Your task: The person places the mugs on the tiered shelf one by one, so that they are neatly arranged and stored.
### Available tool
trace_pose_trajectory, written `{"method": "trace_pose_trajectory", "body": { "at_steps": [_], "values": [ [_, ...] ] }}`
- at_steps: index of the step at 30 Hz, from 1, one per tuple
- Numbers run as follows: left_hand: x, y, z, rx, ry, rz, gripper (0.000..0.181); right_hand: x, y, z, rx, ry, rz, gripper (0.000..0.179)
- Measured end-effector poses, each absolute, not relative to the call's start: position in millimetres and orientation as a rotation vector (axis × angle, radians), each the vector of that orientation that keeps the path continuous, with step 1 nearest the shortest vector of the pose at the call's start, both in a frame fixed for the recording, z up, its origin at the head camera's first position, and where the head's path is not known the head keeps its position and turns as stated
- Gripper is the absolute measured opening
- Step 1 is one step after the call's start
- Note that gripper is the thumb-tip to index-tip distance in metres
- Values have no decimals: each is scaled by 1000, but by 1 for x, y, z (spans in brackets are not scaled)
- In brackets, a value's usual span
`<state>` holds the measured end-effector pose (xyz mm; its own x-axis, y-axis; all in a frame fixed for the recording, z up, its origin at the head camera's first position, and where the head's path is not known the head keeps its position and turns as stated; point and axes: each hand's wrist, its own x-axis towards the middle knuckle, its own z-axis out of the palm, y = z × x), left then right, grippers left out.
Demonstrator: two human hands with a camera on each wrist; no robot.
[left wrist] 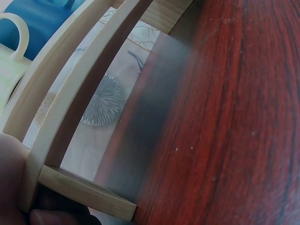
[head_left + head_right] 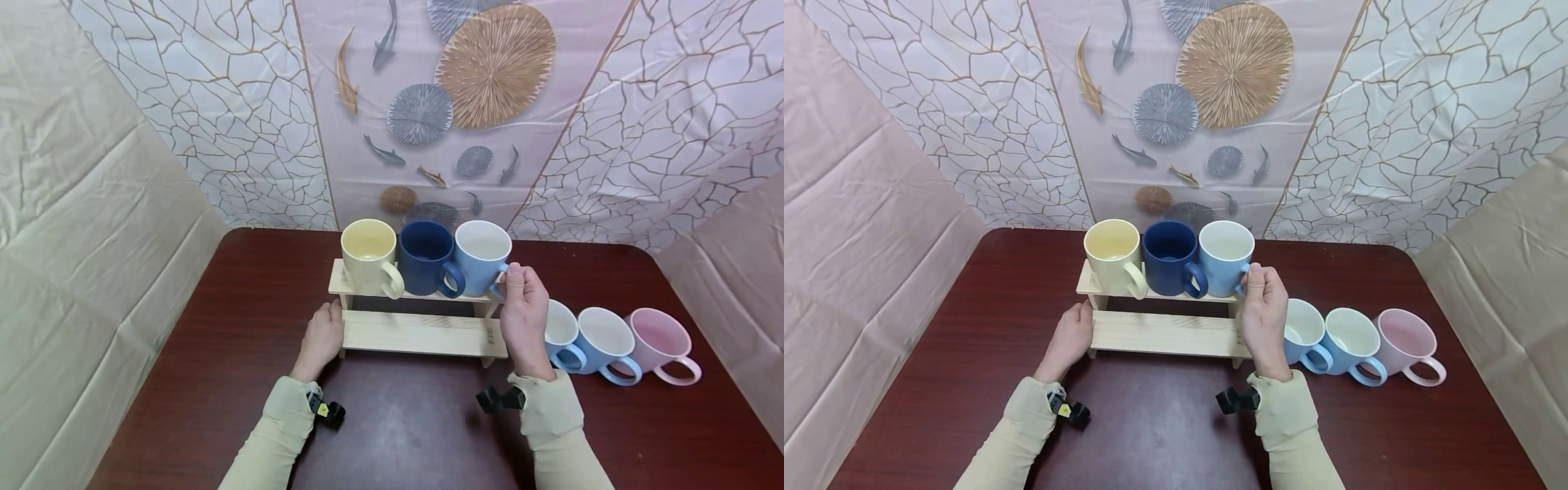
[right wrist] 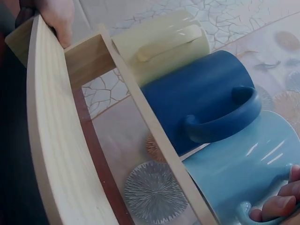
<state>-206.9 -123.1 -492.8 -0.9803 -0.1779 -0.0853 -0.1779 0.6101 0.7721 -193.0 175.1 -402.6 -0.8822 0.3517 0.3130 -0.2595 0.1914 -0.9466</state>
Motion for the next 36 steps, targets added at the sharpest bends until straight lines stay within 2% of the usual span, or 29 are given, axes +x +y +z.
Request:
{"method": "trace_pose_trajectory", "body": {
  "at_steps": [20,29,36],
  "values": [
    [-206,-122,-493,-286,2842,1387,46,-192,178,-404,-55,-2010,1737,45],
    [-206,-122,-494,-281,2822,1403,47,-188,187,-403,-126,-2123,1601,35],
    [-206,-123,-494,-285,2820,1401,47,-167,213,-401,-199,-2143,1461,31]
  ]
}}
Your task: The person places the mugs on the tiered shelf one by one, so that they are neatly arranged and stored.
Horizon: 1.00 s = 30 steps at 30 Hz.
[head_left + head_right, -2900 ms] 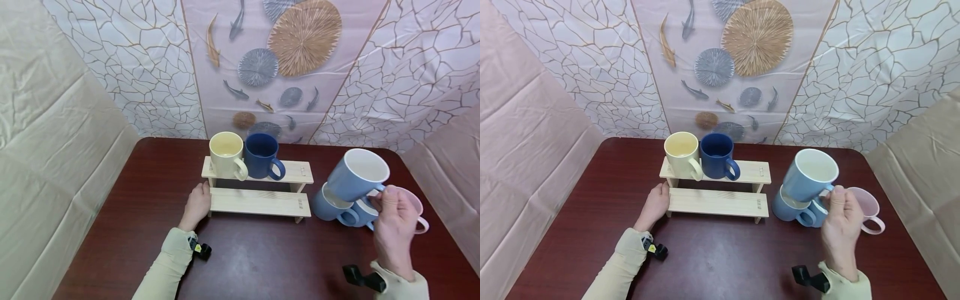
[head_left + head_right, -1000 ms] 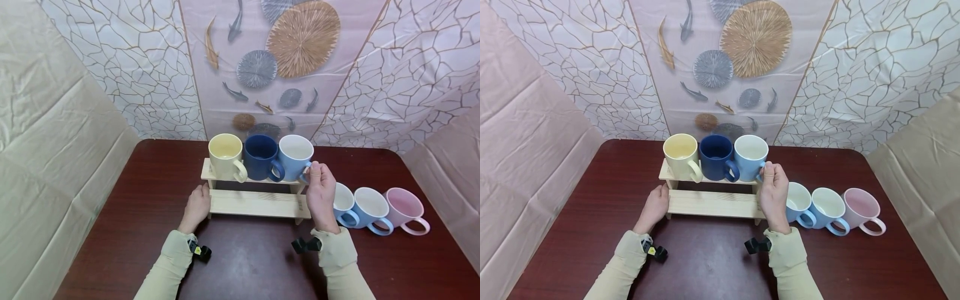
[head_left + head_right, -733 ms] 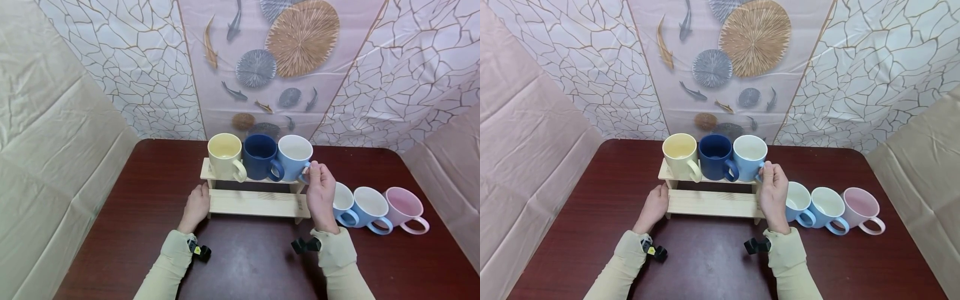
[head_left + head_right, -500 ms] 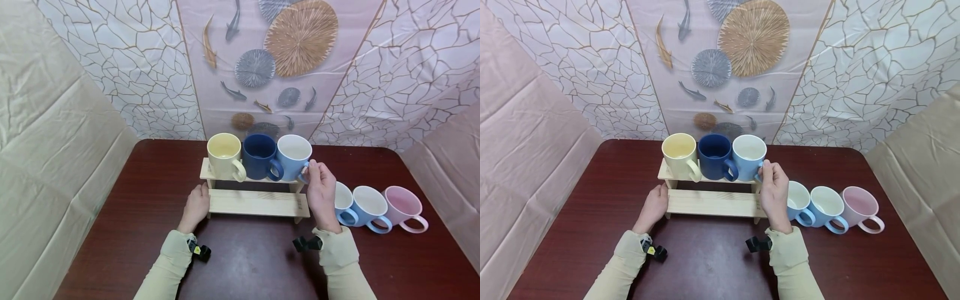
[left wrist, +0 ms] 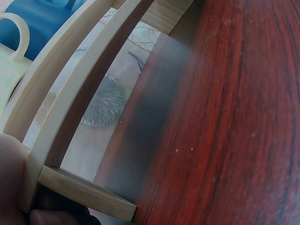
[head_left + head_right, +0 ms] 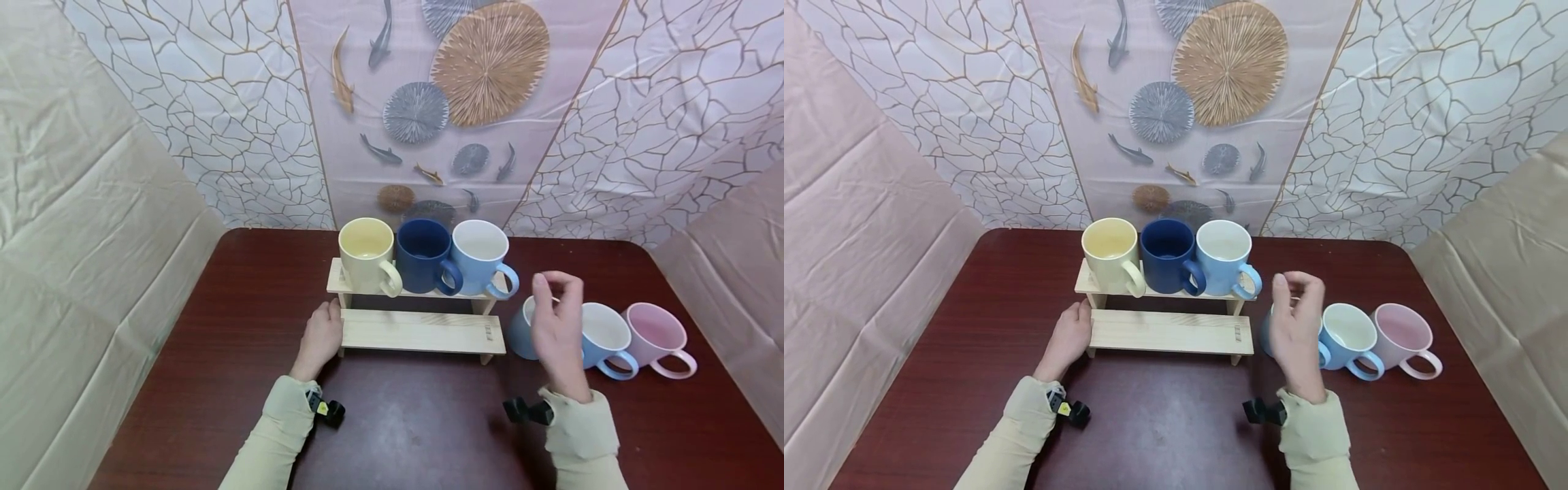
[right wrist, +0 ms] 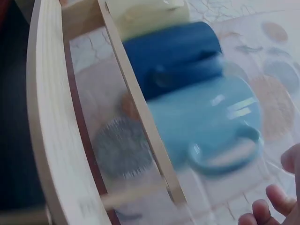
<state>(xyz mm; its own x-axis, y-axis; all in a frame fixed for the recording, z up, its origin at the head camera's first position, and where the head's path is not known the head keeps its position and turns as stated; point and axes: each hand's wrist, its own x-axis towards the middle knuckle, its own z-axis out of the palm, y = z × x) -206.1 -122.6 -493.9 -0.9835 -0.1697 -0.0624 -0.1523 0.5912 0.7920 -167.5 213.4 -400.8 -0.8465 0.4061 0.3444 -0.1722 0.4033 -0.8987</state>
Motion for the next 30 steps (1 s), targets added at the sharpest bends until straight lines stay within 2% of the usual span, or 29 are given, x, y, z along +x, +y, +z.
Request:
{"method": "trace_pose_trajectory", "body": {
  "at_steps": [11,21,30],
  "values": [
    [-206,-122,-492,275,-2788,-1370,45,-127,262,-428,-548,-1941,1341,23],
    [-204,-121,-491,263,-2783,-1357,44,-114,276,-453,-640,-1965,1241,12],
    [-205,-121,-489,251,-2793,-1356,44,-116,273,-463,-682,-1913,1202,8]
  ]
}}
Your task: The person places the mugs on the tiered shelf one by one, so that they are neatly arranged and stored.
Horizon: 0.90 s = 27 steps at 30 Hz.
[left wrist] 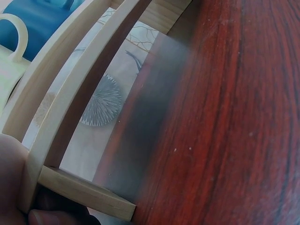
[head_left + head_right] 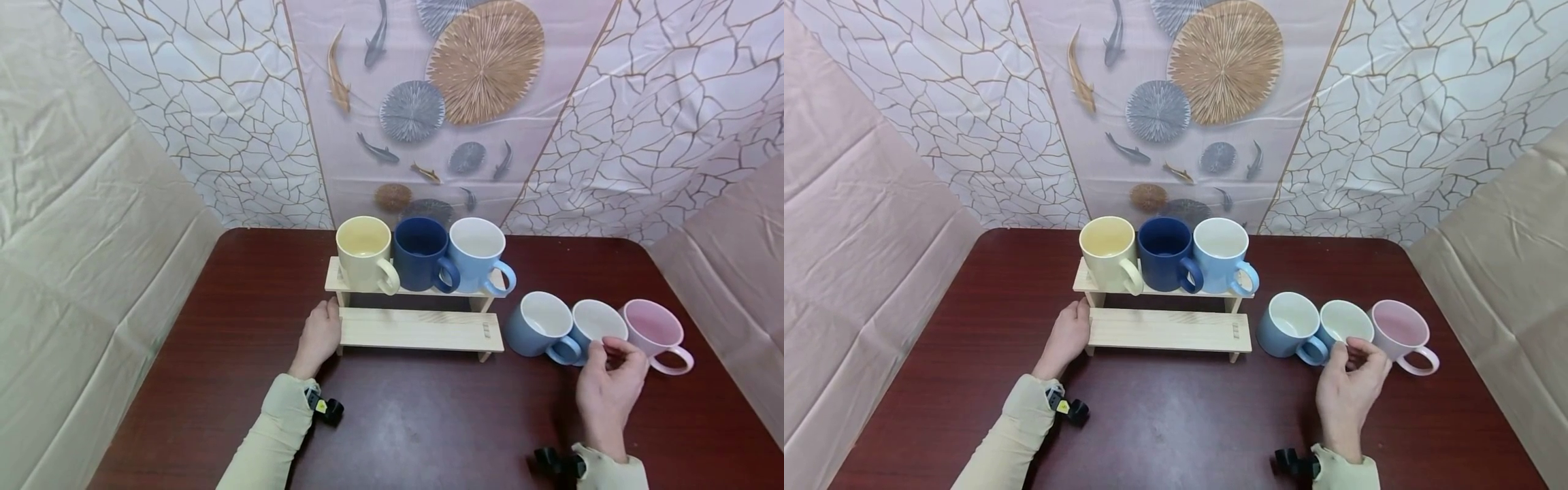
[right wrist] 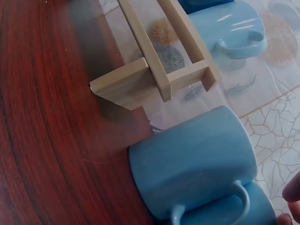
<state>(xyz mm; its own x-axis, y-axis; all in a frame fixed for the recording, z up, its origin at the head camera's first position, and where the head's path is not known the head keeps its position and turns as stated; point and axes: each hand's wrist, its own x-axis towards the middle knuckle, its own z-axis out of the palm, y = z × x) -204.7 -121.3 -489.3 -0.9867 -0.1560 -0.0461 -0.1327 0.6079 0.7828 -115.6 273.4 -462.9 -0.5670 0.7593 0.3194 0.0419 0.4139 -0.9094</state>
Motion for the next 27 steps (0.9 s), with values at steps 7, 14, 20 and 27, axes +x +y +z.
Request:
{"method": "trace_pose_trajectory", "body": {
  "at_steps": [7,14,20,27],
  "values": [
    [-206,-121,-490,251,-2790,-1355,44,-115,267,-468,-711,-1929,1220,7],
    [-207,-121,-491,244,-2791,-1355,44,-116,262,-471,-667,-1962,1220,14],
    [-206,-121,-490,251,-2792,-1370,45,-115,261,-473,-650,-1994,1234,15],
    [-204,-121,-491,261,-2793,-1365,47,-114,260,-472,-647,-2033,1238,19]
  ]
}}
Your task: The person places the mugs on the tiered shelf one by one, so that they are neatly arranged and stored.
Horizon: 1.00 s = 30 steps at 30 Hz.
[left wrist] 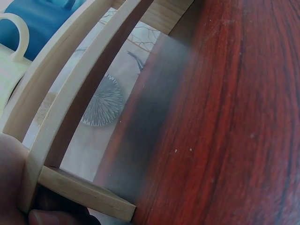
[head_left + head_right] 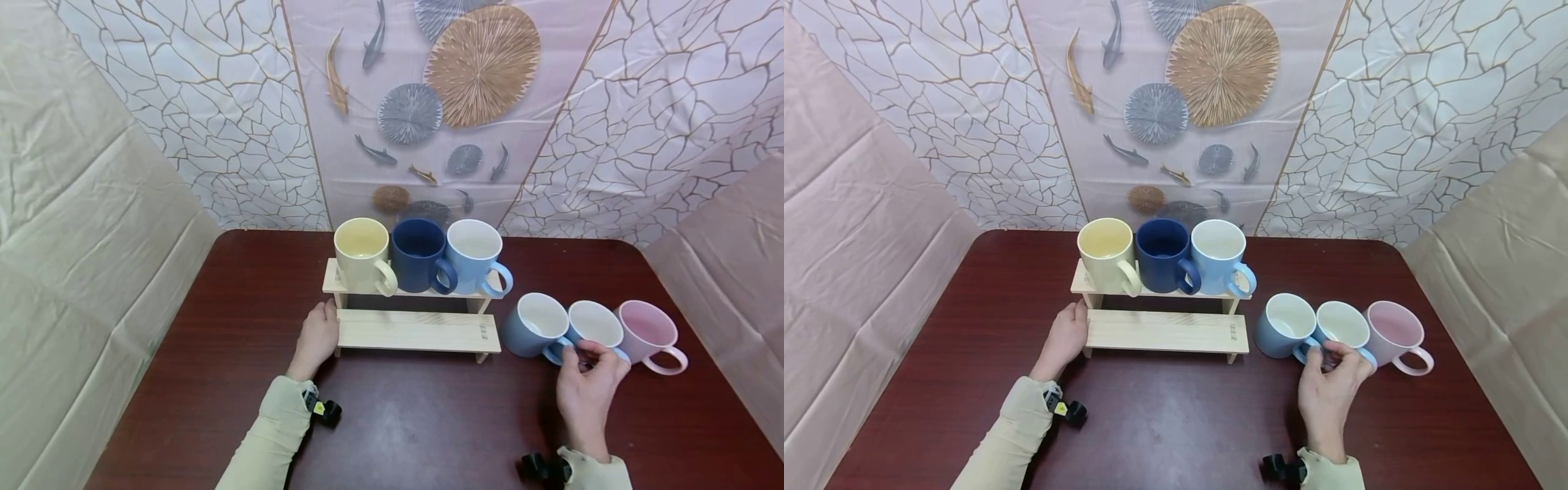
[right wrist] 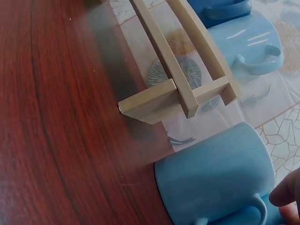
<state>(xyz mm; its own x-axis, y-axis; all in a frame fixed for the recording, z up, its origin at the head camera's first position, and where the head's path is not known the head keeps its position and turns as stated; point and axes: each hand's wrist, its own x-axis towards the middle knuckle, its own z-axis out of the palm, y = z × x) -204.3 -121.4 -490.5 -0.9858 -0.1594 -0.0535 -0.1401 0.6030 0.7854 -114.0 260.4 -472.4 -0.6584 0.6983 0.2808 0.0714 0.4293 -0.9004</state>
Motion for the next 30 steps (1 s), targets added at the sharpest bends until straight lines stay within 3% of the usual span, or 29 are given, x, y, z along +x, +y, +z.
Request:
{"method": "trace_pose_trajectory", "body": {
  "at_steps": [24,30],
  "values": [
    [-205,-122,-492,277,-2791,-1380,46,-112,261,-477,-597,-2101,1115,25],
    [-205,-121,-491,280,-2790,-1394,46,-114,265,-482,-635,-2102,1062,16]
  ]
}}
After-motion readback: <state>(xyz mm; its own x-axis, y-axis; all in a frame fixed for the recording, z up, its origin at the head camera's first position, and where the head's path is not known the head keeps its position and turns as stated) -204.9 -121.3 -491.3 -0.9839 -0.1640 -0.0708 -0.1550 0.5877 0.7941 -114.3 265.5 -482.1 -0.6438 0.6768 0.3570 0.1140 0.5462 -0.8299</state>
